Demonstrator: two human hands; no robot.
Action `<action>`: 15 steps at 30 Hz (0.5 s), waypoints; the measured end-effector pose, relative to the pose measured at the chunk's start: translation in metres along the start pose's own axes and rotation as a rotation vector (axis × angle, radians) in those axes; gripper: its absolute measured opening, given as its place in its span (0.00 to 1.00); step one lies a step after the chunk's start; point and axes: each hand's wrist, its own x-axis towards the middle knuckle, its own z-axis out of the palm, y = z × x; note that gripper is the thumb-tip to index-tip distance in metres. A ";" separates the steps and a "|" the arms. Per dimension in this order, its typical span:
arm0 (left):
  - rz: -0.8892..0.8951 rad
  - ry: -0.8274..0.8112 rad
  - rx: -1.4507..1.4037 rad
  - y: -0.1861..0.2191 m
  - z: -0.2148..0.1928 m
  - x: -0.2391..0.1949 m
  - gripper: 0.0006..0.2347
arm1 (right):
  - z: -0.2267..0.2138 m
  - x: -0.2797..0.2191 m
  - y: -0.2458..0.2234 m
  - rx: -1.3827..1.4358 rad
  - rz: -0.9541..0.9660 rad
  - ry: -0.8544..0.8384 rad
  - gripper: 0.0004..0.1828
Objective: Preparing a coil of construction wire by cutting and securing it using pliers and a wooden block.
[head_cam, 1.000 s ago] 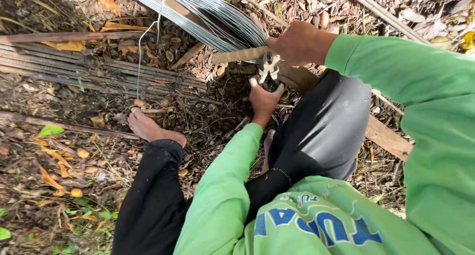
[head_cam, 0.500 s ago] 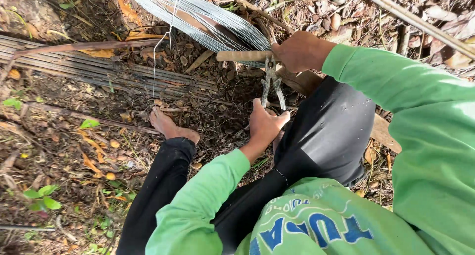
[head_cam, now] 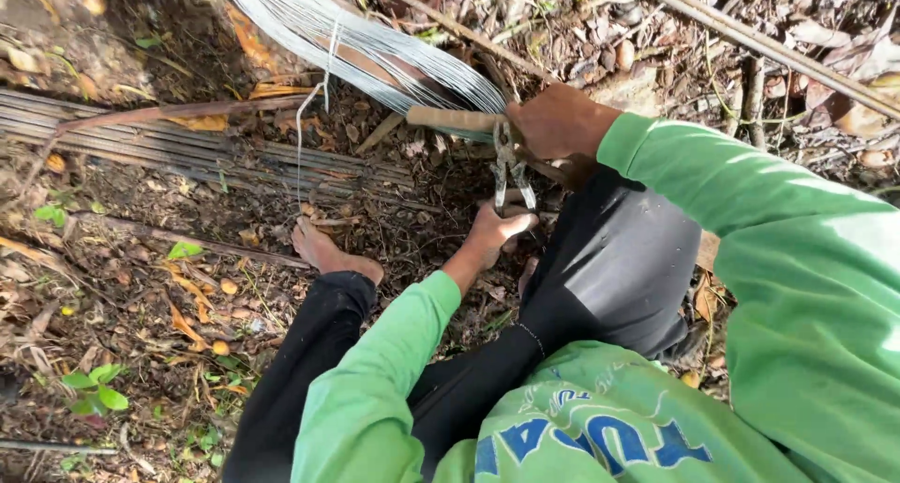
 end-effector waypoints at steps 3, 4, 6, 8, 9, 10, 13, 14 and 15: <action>-0.023 -0.328 -0.282 -0.045 -0.040 0.033 0.20 | -0.005 -0.004 -0.004 0.027 0.039 -0.033 0.15; -0.023 -0.333 -0.282 -0.027 -0.029 0.021 0.20 | -0.004 -0.004 -0.005 0.026 0.043 -0.035 0.15; -0.149 -0.445 -0.369 0.011 -0.007 -0.006 0.20 | -0.002 -0.002 -0.007 0.093 0.072 -0.078 0.12; -0.151 -0.514 -0.540 -0.046 -0.035 0.024 0.14 | 0.006 0.002 -0.001 0.060 0.057 -0.061 0.13; -0.145 -0.582 -0.710 -0.074 -0.050 0.037 0.13 | 0.009 0.005 0.001 0.025 0.045 -0.041 0.14; -0.146 -0.584 -0.704 -0.051 -0.039 0.028 0.13 | 0.004 0.004 0.001 0.025 0.049 -0.036 0.14; -0.096 -0.477 -0.434 -0.004 -0.014 0.002 0.26 | -0.002 0.001 0.000 0.102 0.082 -0.065 0.14; -0.102 -0.501 -0.438 0.005 -0.010 -0.003 0.26 | -0.004 0.000 0.001 0.096 0.088 -0.072 0.14; -0.107 -0.524 -0.443 0.015 -0.006 -0.008 0.25 | -0.005 -0.001 0.002 0.091 0.093 -0.078 0.15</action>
